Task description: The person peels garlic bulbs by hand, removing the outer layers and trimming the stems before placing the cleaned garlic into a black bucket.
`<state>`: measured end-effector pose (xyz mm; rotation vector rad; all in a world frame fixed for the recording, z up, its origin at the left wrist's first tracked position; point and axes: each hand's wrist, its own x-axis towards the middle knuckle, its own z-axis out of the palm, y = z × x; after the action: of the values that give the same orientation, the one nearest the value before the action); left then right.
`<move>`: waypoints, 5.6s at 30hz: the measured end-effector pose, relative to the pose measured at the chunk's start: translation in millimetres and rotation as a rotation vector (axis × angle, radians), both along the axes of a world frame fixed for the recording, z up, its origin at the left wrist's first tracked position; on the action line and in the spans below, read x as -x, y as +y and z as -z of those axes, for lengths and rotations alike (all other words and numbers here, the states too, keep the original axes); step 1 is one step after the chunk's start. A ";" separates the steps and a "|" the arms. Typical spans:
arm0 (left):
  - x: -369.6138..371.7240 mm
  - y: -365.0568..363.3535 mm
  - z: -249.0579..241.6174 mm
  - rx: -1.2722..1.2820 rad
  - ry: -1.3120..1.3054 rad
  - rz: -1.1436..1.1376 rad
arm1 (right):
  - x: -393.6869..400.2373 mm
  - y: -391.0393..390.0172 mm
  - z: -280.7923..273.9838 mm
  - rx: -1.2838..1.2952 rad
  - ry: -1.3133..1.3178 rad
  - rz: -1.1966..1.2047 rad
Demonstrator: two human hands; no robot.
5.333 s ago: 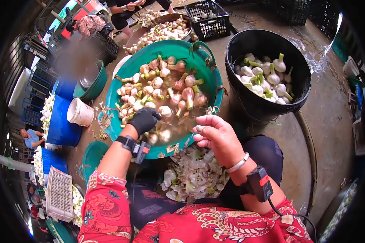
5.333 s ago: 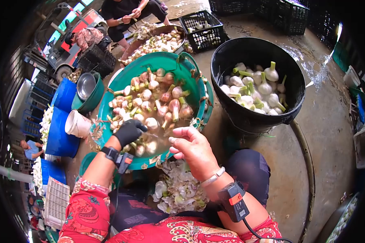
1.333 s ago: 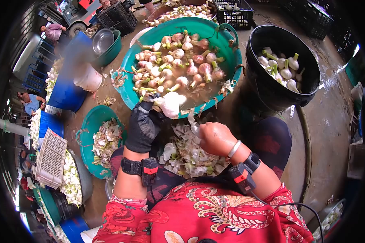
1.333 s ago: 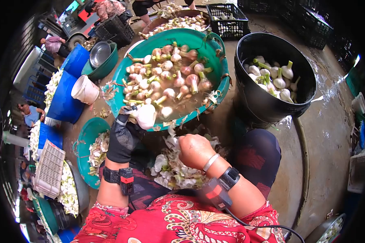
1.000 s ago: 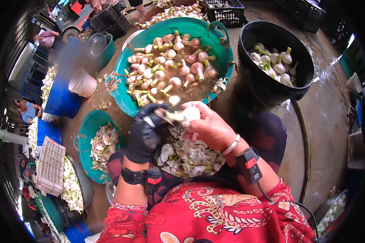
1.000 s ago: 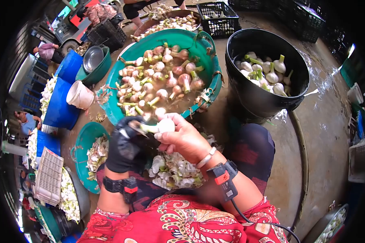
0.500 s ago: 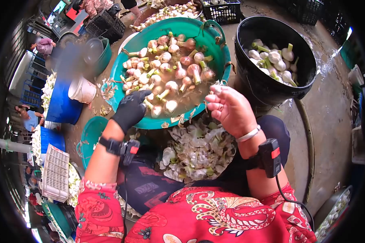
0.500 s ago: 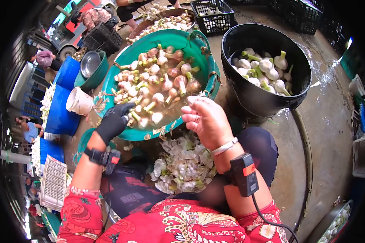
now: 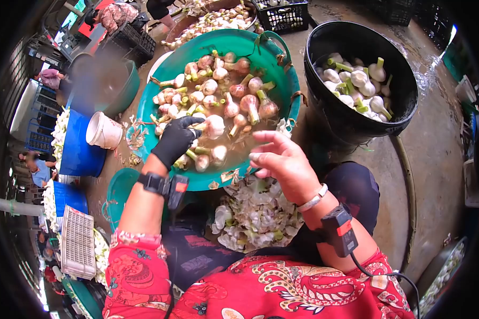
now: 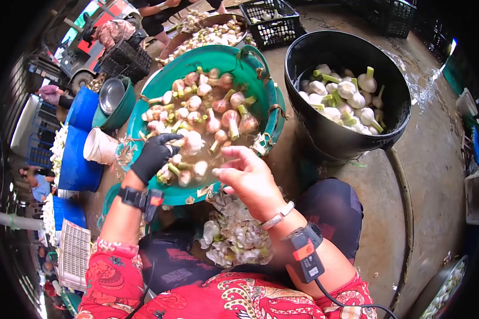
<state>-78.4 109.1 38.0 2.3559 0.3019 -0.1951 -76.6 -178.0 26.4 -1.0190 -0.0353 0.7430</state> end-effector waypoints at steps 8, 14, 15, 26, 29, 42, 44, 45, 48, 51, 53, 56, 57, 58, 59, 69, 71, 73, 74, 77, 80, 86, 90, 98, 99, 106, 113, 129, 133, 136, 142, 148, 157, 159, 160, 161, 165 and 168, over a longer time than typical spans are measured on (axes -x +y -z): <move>100.3 -79.5 -33.5 0.619 -0.258 -0.044 | 28.4 29.7 13.3 -0.207 -0.193 -0.068; 137.6 -95.8 -18.4 0.657 -0.218 -0.284 | 31.0 11.8 16.1 -0.251 -0.015 -0.040; 138.5 -93.4 -14.7 0.799 -0.314 -0.300 | 30.2 10.0 15.5 -0.384 0.124 -0.049; 113.5 -118.4 -6.3 0.823 -0.390 -0.308 | 50.6 13.2 16.3 -0.160 -0.275 -0.028; 118.8 -114.5 -13.5 0.745 -0.310 -0.206 | 50.6 12.1 23.4 -0.270 -0.070 -0.049; 126.6 -103.1 3.7 0.249 -0.517 -0.092 | 43.8 12.6 35.6 -0.477 0.464 -0.563; 125.1 -100.1 8.5 0.149 -0.542 -0.063 | 44.9 12.6 34.7 -0.565 0.572 -0.682; 124.1 -99.2 10.2 0.048 -0.565 -0.029 | 46.0 13.2 35.1 -0.566 0.573 -0.681; 124.6 -102.7 19.6 0.143 -0.494 -0.014 | 53.7 17.7 38.5 -0.634 0.535 -0.717; 132.8 -111.5 10.2 0.384 -0.372 -0.083 | 58.5 11.8 33.2 -0.472 0.369 -0.535; 136.3 -124.8 -19.5 0.976 -0.429 -0.361 | 52.5 7.1 23.7 -0.437 0.288 -0.441; 145.9 -110.5 -14.1 1.004 -0.293 -0.290 | 49.0 8.7 14.7 -0.413 0.186 -0.447; 147.4 -111.6 -15.6 0.989 -0.255 -0.282 | 50.0 10.3 15.7 -0.430 0.192 -0.446; 146.8 -112.0 -16.3 0.970 -0.271 -0.280 | 51.1 11.1 17.1 -0.446 0.199 -0.445; 145.5 -114.6 -16.4 0.970 -0.270 -0.281 | 51.4 11.6 18.4 -0.446 0.200 -0.446; 144.4 -116.7 -28.7 0.908 -0.291 -0.306 | 49.0 20.3 33.7 -0.612 0.366 -0.549; 144.2 -112.0 -30.7 0.998 -0.216 -0.330 | 48.8 13.7 24.0 -0.569 0.424 -0.600; 143.8 -107.6 -27.3 0.897 -0.195 -0.240 | 44.0 13.1 14.0 -0.471 0.413 -0.580; 143.3 -110.4 -29.5 0.908 -0.186 -0.230 | 42.6 17.3 18.3 -0.419 0.380 -0.525; 138.9 -118.1 -33.6 0.764 -0.166 -0.218 | 46.9 23.3 21.3 -0.376 0.301 -0.388; 131.9 -102.2 -6.6 0.820 -0.253 -0.236 | 56.8 23.9 10.5 -0.091 -0.365 0.022; 130.5 -72.8 -6.3 0.459 -0.629 -0.052 | 59.7 10.8 -11.0 0.204 -1.524 0.222; 134.4 -28.1 -1.9 1.051 -0.496 -0.424 | 81.0 6.6 5.6 0.252 -1.500 -0.175; 140.6 -75.4 -0.2 1.123 -0.352 -0.322 | 48.1 3.9 7.7 -0.213 -0.037 -0.388; 140.1 -80.6 1.7 1.131 -0.340 -0.319 | 47.9 2.9 3.7 -0.219 0.019 -0.391; 138.9 -109.8 -17.3 0.995 -0.184 -0.236 | 53.0 13.8 12.7 -0.098 -0.025 -0.269; 134.0 -104.1 -19.4 0.714 -0.363 -0.195 | 57.9 21.7 -5.7 0.339 -1.380 0.306; 135.5 -97.7 -27.5 0.788 -0.419 -0.413 | 57.2 13.5 -13.2 0.227 -0.913 0.141; 131.3 -110.2 -32.7 0.626 -0.386 -0.322 | 53.0 13.3 -2.1 0.275 -0.912 0.059; 130.3 -112.9 -32.3 0.570 -0.368 -0.274 | 50.7 12.5 4.5 0.220 -1.011 0.059; 131.2 -115.1 -30.0 0.498 -0.298 -0.248 | 56.3 12.9 0.8 0.412 -1.277 -0.065; 134.5 -69.4 -12.8 1.221 -0.484 -0.585 | 71.2 -2.7 15.7 0.731 -1.389 -0.365; 146.9 -102.9 -26.2 1.015 -0.290 -0.258 | 62.8 5.8 7.4 -0.309 0.016 -0.321; 137.7 -100.8 -40.6 0.970 -0.271 -0.178 | 42.7 -4.6 6.8 -0.456 0.120 -0.223; 130.4 -89.1 -42.8 0.799 -0.292 -0.213 | 20.4 -12.9 -2.9 -0.589 0.081 -0.218; 120.6 -75.3 -45.8 0.628 -0.311 -0.247 | 9.1 -20.8 -16.4 -0.617 0.055 0.024; 72.1 -31.0 -28.3 -0.123 -0.031 0.073 | -19.3 -44.2 -42.3 -0.454 0.173 0.345; 36.4 -15.4 11.0 -0.455 0.071 0.323 | -7.9 -33.4 -9.7 -0.376 0.166 0.070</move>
<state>-114.9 93.7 27.0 2.8460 -0.0089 -0.4001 -68.7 -211.4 36.1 -0.5964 0.0039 0.7219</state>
